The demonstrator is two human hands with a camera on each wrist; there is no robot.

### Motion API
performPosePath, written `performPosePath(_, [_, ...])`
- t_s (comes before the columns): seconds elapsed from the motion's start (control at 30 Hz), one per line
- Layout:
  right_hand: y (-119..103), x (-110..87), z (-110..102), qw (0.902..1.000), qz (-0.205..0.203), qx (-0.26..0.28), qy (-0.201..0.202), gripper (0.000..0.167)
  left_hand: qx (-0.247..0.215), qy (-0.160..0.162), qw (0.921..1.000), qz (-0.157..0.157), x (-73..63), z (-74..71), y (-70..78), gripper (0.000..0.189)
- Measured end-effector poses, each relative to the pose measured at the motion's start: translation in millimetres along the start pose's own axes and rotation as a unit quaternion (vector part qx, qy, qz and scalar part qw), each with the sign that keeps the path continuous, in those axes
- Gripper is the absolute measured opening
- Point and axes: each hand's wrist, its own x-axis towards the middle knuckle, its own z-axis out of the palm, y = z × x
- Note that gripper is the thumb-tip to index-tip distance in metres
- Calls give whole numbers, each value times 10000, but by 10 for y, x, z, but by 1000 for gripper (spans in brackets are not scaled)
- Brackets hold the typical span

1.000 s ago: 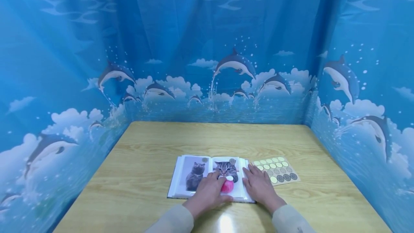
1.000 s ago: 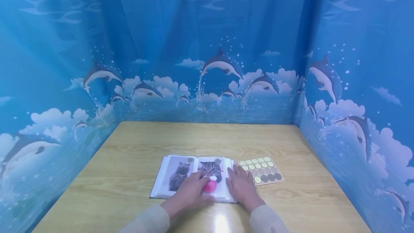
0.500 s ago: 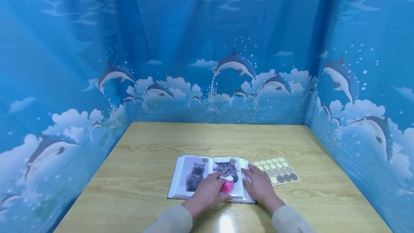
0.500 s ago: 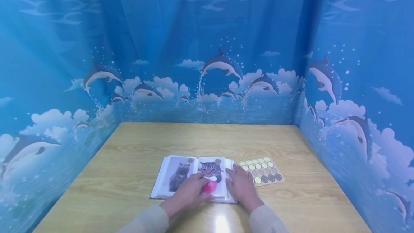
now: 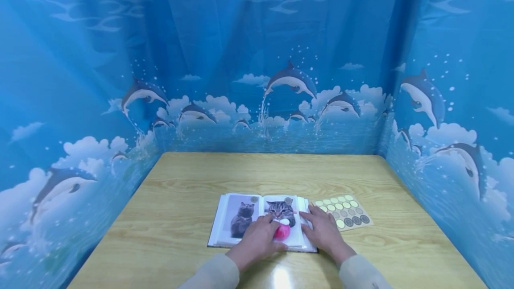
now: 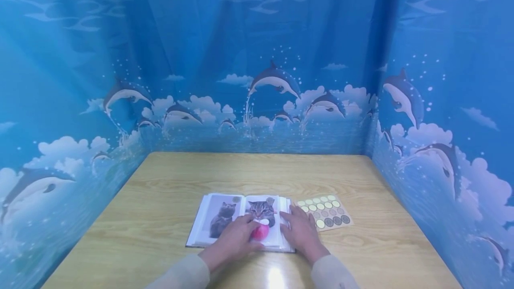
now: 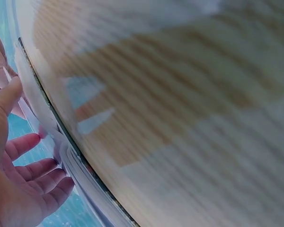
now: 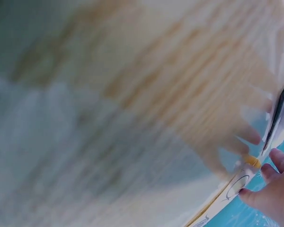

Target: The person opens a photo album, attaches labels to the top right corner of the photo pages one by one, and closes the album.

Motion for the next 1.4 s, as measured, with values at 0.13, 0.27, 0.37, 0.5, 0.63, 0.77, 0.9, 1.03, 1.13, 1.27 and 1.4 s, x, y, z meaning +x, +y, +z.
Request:
performPosePath(0.13, [1,-1,-3,10000,17,-8,-31,41,-103,-11,9999,48,1,8,-17,68])
performPosePath(0.27, [0,-2,-3,9999,75,0,-82,42,-284,-82,9996,-21,12,19,-49,67])
performPosePath(0.37, [3,-4,2,9999,121,64,-100,42,-414,-137,9990,-104,9,20,-70,66])
performPosePath(0.5, [4,-9,11,9997,124,169,-85,41,-497,-111,9987,-69,-15,-4,-94,59])
performPosePath(0.63, [1,-5,18,9997,144,216,-46,42,-469,35,9987,214,-43,-47,-113,44])
performPosePath(0.77, [-5,5,16,9996,160,239,-5,42,-556,252,9968,519,-49,-72,-123,26])
performPosePath(0.9, [-9,9,13,9996,149,245,-6,41,-795,529,9934,641,-51,-75,-126,15])
performPosePath(1.03, [-13,0,7,9995,170,277,-48,41,-1096,792,9890,596,-69,-66,-128,10])
performPosePath(1.13, [-16,-16,-3,9994,158,283,-77,41,-1459,857,9848,380,-85,-64,-134,8])
performPosePath(1.27, [-26,-25,-19,9994,142,289,-100,40,-1827,891,9791,120,-101,-73,-151,8])
performPosePath(1.4, [-32,-20,-29,9996,121,247,-97,39,-1979,1008,9750,37,-118,-72,-175,12])
